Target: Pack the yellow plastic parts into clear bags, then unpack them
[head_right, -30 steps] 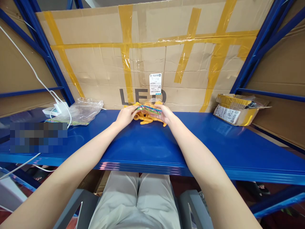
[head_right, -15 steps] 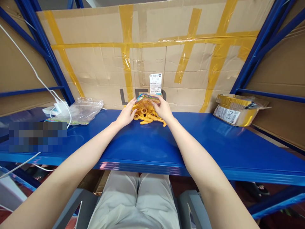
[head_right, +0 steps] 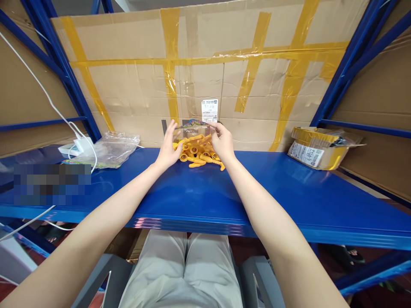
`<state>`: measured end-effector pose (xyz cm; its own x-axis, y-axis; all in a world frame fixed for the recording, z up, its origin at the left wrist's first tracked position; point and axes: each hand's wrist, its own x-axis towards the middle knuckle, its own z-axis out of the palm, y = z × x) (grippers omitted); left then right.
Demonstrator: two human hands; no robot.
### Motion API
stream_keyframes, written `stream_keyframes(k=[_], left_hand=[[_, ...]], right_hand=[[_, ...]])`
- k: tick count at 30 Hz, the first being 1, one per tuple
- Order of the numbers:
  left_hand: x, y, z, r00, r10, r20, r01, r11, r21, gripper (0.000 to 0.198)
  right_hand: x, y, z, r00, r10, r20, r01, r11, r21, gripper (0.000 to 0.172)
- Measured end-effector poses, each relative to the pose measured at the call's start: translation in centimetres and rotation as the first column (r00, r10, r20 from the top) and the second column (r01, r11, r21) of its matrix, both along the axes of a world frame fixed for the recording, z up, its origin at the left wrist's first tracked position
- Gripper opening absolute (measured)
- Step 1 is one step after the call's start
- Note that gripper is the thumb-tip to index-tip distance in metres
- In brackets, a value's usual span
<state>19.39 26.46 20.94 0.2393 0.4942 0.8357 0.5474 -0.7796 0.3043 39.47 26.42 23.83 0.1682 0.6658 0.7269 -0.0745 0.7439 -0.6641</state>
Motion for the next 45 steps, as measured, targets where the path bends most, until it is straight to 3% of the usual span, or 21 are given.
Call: stream_keyframes(k=[5, 10, 15, 20, 24, 28, 34, 37, 40, 45], left_hand=[[-0.5, 1.9, -0.8, 0.936, 0.107, 0.334, -0.016, 0.965, -0.263, 0.077], [-0.5, 1.4, -0.7, 0.916, 0.077, 0.394, 0.142, 0.855, -0.499, 0.065], [0.2, -0.3, 0.2, 0.881, -0.039, 0.471, 0.326, 0.772, -0.546, 0.07], [0.7, -0.9, 0.4, 0.86, -0.085, 0.503, 0.402, 0.72, -0.566, 0.054], [0.5, -0.2, -0.3, 0.874, -0.144, 0.464, 0.412, 0.726, -0.551, 0.046], [0.5, 0.8, -1.2, 0.919, -0.19, 0.346, 0.365, 0.742, -0.562, 0.054], [1.0, 1.0, -1.2, 0.933, -0.305, 0.192, 0.357, 0.857, -0.372, 0.071], [1.0, 0.8, -0.9, 0.926, -0.331, 0.183, 0.374, 0.872, -0.316, 0.075], [0.9, 0.6, -0.6, 0.93, -0.319, 0.181, 0.359, 0.891, -0.278, 0.075], [0.4, 0.4, -0.4, 0.975, -0.193, 0.112, 0.212, 0.957, -0.196, 0.075]], right_hand=[[0.1, 0.6, -0.3, 0.998, 0.044, -0.051, -0.046, 0.998, -0.037, 0.014], [0.2, 0.9, -0.5, 0.992, 0.092, -0.087, -0.102, 0.988, -0.115, 0.021], [0.6, 0.9, -0.7, 0.984, 0.125, -0.124, -0.148, 0.967, -0.206, 0.036], [0.5, 0.7, -1.0, 0.979, 0.2, -0.051, -0.205, 0.916, -0.346, 0.029], [0.2, 1.2, -1.2, 0.99, 0.134, -0.051, -0.143, 0.935, -0.323, 0.017], [0.3, 1.9, -1.4, 1.0, 0.01, 0.025, -0.005, 0.977, -0.211, 0.015], [0.6, 1.8, -1.2, 0.981, -0.102, 0.162, 0.105, 0.994, -0.007, 0.037], [0.6, 1.5, -0.9, 0.972, -0.107, 0.208, 0.104, 0.994, 0.025, 0.049], [0.5, 1.2, -0.5, 0.967, -0.102, 0.234, 0.092, 0.994, 0.054, 0.052], [0.1, 0.4, 0.2, 0.961, -0.156, 0.227, 0.114, 0.976, 0.188, 0.05]])
